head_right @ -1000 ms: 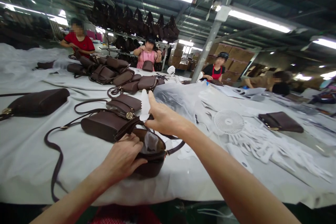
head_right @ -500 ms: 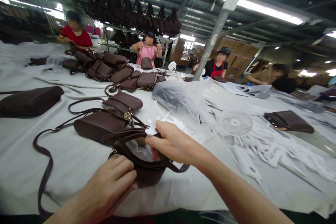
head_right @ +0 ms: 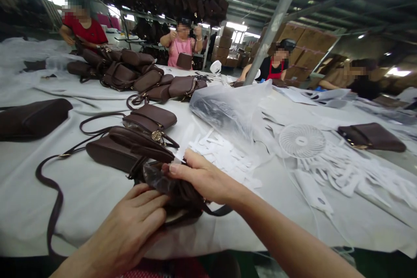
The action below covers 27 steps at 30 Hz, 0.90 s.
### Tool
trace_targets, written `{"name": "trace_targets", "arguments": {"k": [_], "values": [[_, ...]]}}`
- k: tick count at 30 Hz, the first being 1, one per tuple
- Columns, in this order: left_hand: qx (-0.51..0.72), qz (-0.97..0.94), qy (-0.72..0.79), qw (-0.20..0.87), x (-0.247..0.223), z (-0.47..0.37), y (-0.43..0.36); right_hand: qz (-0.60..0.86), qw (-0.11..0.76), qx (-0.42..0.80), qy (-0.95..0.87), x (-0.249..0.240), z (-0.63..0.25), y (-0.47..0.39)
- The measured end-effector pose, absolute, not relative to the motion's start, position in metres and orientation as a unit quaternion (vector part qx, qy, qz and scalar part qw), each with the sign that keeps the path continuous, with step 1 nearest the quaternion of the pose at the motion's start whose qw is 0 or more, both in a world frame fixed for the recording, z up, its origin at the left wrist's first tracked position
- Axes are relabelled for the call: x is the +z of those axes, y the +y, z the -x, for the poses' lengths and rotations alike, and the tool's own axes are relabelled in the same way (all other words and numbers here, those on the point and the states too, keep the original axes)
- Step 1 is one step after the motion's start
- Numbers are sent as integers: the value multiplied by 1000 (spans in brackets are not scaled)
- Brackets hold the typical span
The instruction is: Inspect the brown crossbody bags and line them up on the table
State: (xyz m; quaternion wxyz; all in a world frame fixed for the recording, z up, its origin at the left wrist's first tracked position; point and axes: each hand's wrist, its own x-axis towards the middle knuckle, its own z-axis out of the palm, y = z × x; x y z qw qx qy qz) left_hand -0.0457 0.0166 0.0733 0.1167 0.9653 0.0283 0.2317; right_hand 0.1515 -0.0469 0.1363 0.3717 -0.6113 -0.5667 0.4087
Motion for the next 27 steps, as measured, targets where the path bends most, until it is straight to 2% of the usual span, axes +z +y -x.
{"name": "trace_targets", "arguments": {"k": [3, 8, 12, 15, 20, 27], "values": [[209, -968, 50, 126, 83, 48, 18, 599, 371, 416, -574, 135, -151, -44], [226, -960, 88, 140, 89, 43, 28, 557, 347, 361, -662, 136, -157, -53], [223, -957, 55, 175, 79, 32, 34, 521, 259, 374, -722, 140, -155, -57], [238, -948, 93, 190, 75, 26, 31, 533, 215, 395, -717, 146, -151, -53], [229, -956, 118, 142, 69, 29, 22, 540, 175, 381, -730, 151, -146, -44], [203, -960, 160, 110, 61, 45, 18, 647, 12, 267, -714, 145, -128, -25]]}}
